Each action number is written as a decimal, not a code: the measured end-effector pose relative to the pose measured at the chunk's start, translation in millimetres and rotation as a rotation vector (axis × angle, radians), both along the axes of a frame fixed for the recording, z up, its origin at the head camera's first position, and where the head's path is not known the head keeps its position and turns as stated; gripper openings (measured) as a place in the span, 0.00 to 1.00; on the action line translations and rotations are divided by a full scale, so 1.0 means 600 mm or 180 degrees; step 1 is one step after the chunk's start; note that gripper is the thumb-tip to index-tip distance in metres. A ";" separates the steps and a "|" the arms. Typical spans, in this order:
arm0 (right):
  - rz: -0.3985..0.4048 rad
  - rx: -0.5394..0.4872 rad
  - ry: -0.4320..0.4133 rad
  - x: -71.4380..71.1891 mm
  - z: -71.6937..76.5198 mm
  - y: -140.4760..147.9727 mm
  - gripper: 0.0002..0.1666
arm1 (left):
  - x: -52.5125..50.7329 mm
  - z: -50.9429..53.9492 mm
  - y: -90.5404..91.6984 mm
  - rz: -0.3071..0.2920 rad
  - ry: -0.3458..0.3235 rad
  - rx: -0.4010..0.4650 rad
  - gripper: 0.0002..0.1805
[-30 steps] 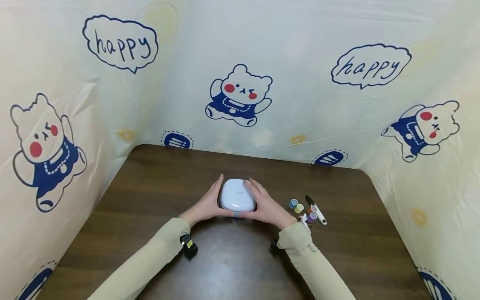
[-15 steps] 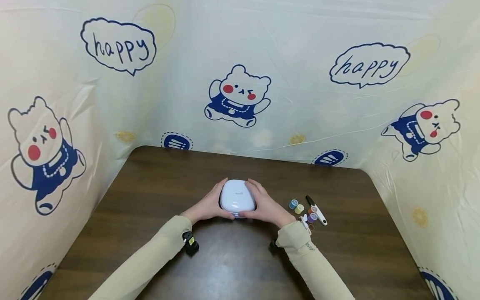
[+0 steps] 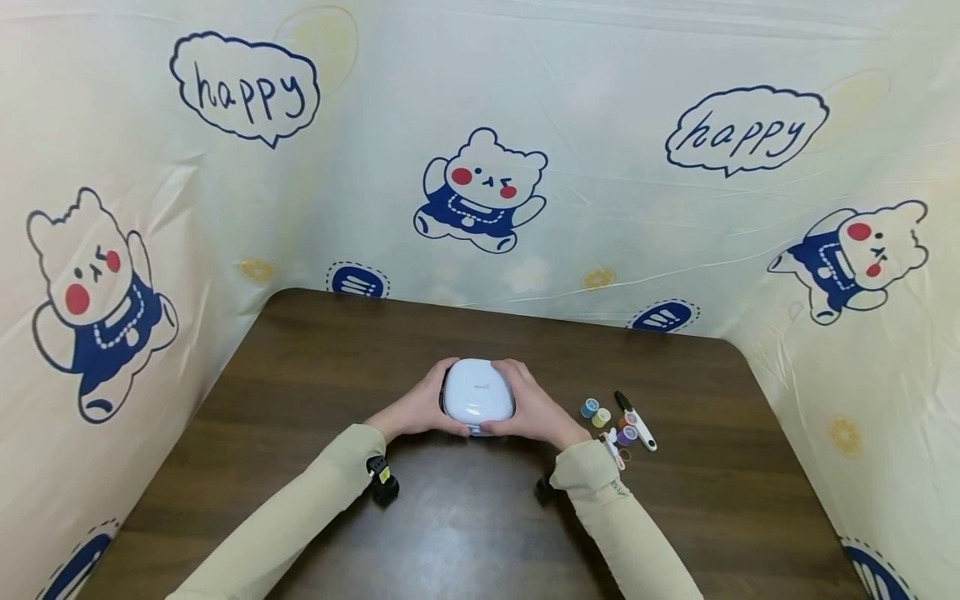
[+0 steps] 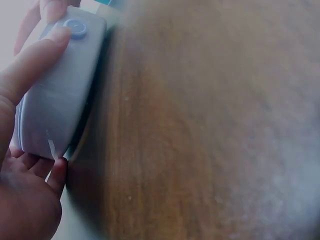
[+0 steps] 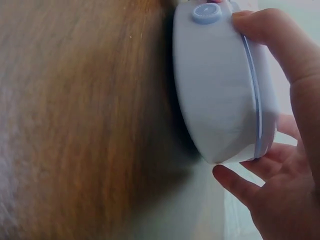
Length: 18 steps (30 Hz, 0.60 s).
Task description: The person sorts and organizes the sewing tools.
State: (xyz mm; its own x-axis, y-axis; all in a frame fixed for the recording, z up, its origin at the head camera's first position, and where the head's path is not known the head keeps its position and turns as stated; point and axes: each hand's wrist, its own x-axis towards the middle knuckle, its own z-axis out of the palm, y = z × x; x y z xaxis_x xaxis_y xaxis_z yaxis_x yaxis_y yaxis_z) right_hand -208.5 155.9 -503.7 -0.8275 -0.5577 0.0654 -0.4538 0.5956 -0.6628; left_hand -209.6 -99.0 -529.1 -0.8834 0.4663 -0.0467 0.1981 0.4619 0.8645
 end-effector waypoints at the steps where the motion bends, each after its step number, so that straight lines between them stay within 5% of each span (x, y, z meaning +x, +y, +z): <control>1: -0.0010 -0.0005 0.0003 0.000 0.000 0.001 0.59 | -0.001 0.000 0.001 0.0011 0.0001 -0.0006 0.70; 18: -0.0127 -0.0079 0.0018 -0.005 -0.009 0.001 0.59 | -0.001 -0.001 0.001 0.0017 0.0018 -0.0031 0.70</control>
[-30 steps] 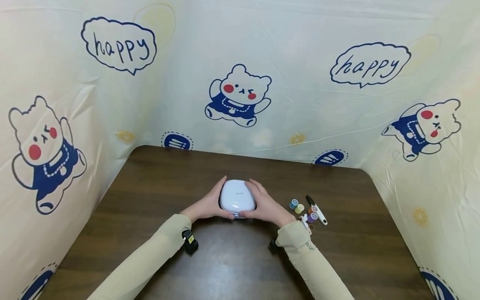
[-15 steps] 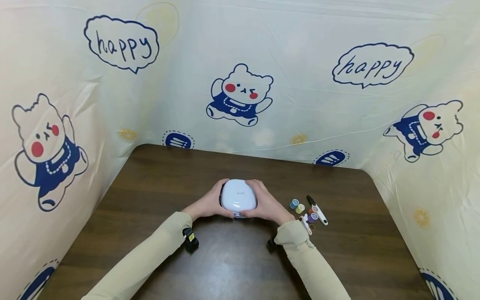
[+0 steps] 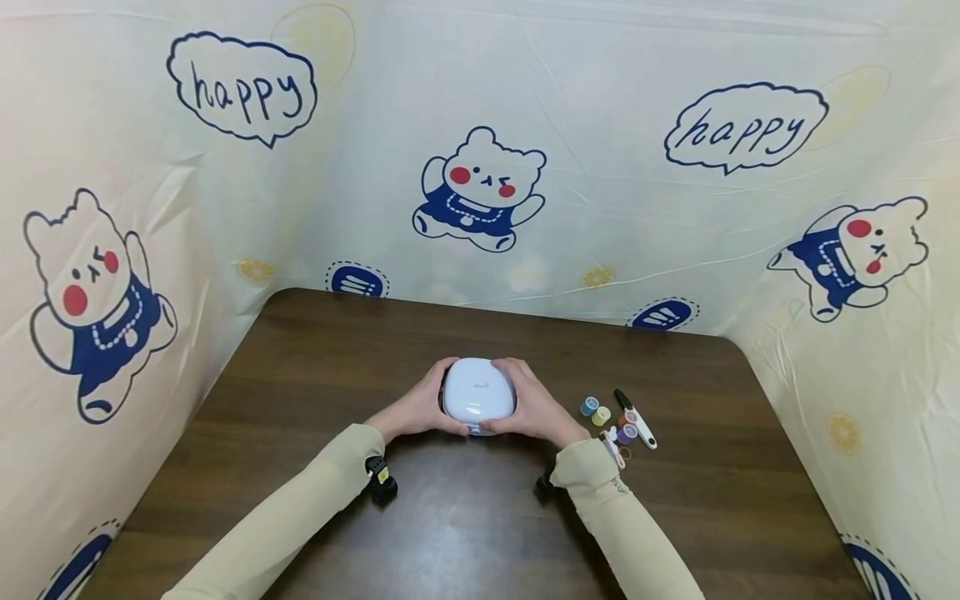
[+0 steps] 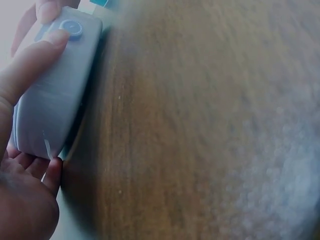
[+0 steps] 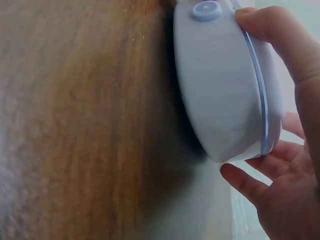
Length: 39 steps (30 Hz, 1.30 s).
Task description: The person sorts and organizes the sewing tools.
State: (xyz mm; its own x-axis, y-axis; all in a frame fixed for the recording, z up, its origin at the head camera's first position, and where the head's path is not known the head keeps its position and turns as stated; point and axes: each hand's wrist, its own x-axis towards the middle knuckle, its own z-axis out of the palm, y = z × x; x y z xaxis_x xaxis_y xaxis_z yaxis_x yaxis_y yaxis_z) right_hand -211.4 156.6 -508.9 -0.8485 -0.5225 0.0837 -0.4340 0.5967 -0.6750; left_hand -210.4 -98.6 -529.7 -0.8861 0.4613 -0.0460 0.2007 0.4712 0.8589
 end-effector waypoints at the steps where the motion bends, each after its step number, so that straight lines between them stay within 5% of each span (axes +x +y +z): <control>1: 0.0001 -0.0015 0.0014 0.000 0.000 -0.001 0.59 | -0.001 0.000 -0.001 0.0002 0.0014 -0.0009 0.70; 13: -0.0035 -0.0225 0.0097 0.008 0.006 0.000 0.55 | 0.000 0.003 -0.007 -0.0037 0.0004 -0.0076 0.70; 30: -0.0209 0.0148 0.0176 0.023 0.032 0.011 0.49 | 0.008 0.002 -0.010 -0.0075 0.0001 0.0031 0.68; 39: -0.0347 -0.0277 0.0557 0.023 0.044 0.014 0.30 | 0.010 -0.003 -0.008 -0.0049 0.0109 0.0176 0.68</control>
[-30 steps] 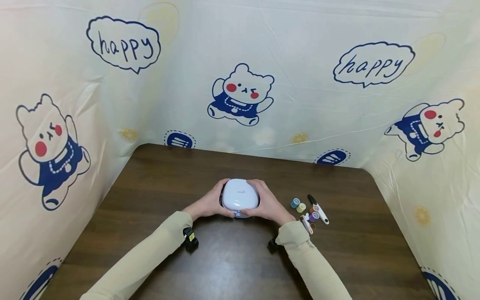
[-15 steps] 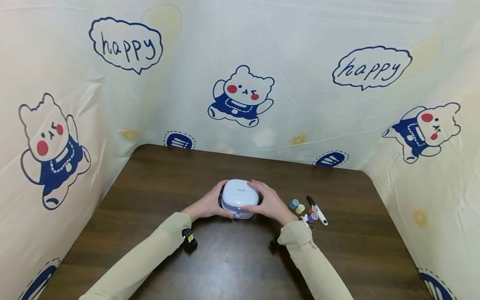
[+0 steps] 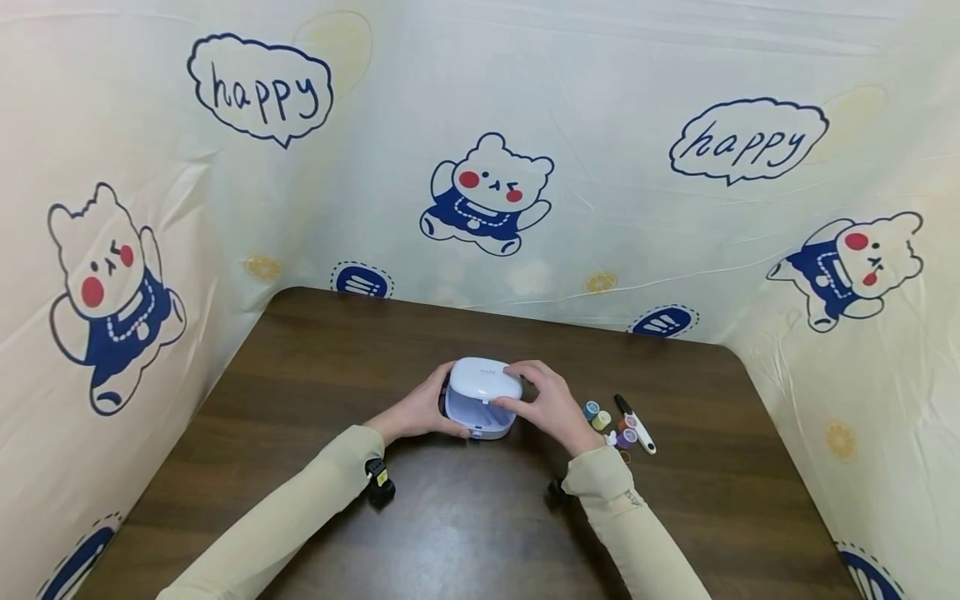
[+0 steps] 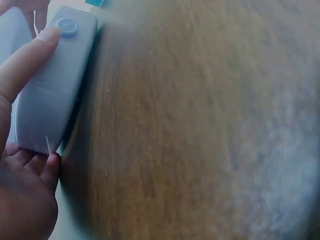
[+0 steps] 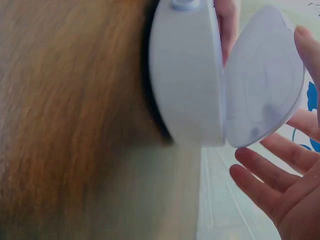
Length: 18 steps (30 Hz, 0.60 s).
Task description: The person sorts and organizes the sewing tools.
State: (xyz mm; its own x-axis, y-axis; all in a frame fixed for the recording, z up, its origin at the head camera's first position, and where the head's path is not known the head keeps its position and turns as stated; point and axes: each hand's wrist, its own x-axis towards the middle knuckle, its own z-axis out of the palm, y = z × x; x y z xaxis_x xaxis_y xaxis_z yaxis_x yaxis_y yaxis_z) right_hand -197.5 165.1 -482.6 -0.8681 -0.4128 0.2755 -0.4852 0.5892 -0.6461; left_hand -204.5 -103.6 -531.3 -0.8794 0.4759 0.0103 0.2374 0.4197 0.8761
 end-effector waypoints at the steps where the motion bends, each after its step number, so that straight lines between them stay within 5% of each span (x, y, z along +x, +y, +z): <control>1: -0.0020 -0.0061 0.0008 0.000 0.002 0.001 0.28 | -0.001 0.000 0.000 0.0002 0.0008 0.0000 0.68; 9: -0.0180 -0.0466 -0.0088 -0.003 0.008 0.004 0.17 | -0.001 0.001 -0.002 -0.0004 -0.0020 -0.0015 0.69; 18: -0.0477 -0.0724 0.0314 -0.010 0.005 0.007 0.16 | 0.003 0.004 0.000 0.0034 -0.0027 -0.0071 0.69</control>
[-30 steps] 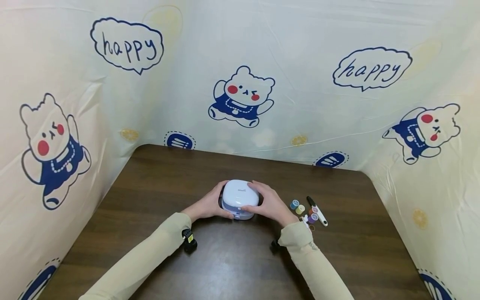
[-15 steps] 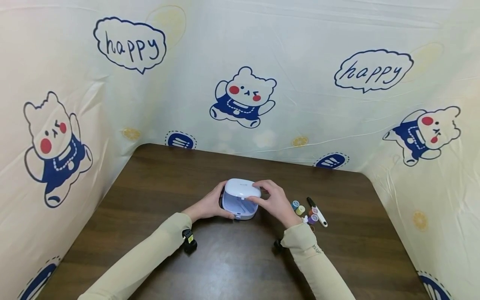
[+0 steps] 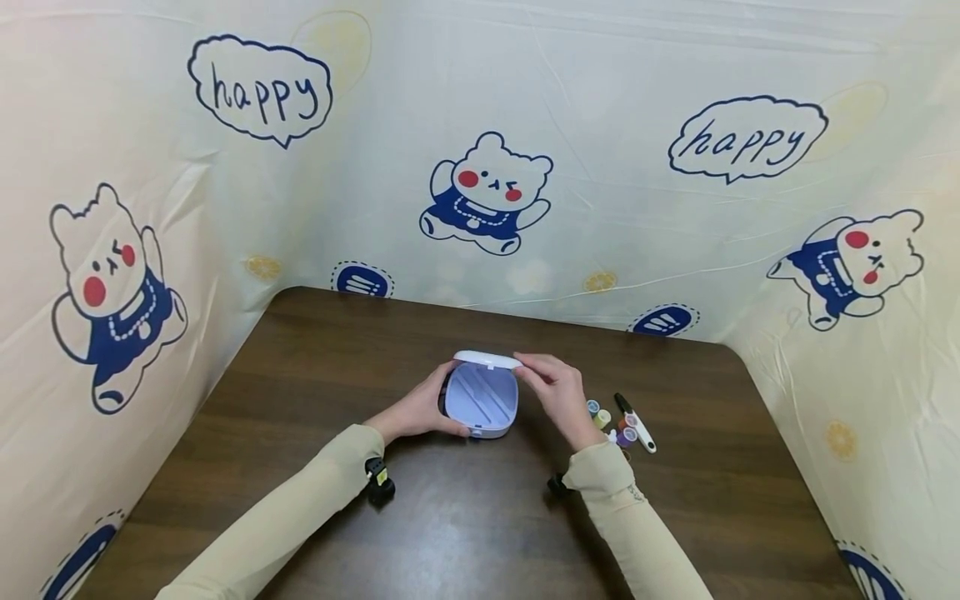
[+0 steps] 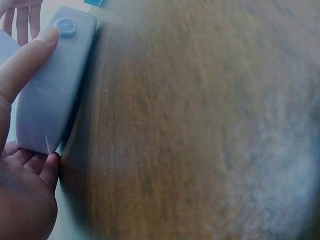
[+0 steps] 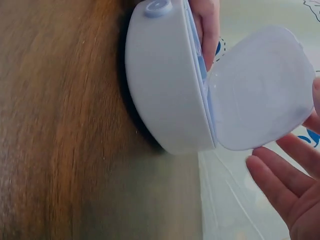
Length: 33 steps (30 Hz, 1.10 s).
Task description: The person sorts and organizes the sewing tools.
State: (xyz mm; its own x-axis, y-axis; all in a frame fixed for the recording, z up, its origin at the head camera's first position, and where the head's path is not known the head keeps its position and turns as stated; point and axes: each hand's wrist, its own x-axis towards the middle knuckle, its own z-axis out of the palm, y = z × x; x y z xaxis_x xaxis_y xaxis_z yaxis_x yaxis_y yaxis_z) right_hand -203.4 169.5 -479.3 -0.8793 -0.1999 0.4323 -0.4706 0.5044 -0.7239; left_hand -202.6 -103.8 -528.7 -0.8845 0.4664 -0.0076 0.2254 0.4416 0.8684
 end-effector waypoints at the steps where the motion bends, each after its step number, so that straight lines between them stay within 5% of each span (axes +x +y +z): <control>1: -0.0035 -0.0058 0.0041 -0.002 0.000 -0.001 0.16 | 0.000 0.000 0.000 -0.0002 0.0012 -0.0005 0.69; 5: -0.0165 -0.0249 0.0129 -0.008 0.002 -0.004 0.15 | 0.000 0.000 -0.001 0.0005 0.0042 -0.0060 0.68; 14: -0.0375 -0.0617 -0.0162 -0.021 0.003 -0.007 0.12 | 0.004 0.004 -0.002 -0.0011 0.0024 -0.0169 0.69; 33: -0.0713 -0.0402 -0.0468 -0.039 0.006 -0.017 0.10 | 0.002 -0.003 -0.003 -0.0027 0.0035 -0.0091 0.68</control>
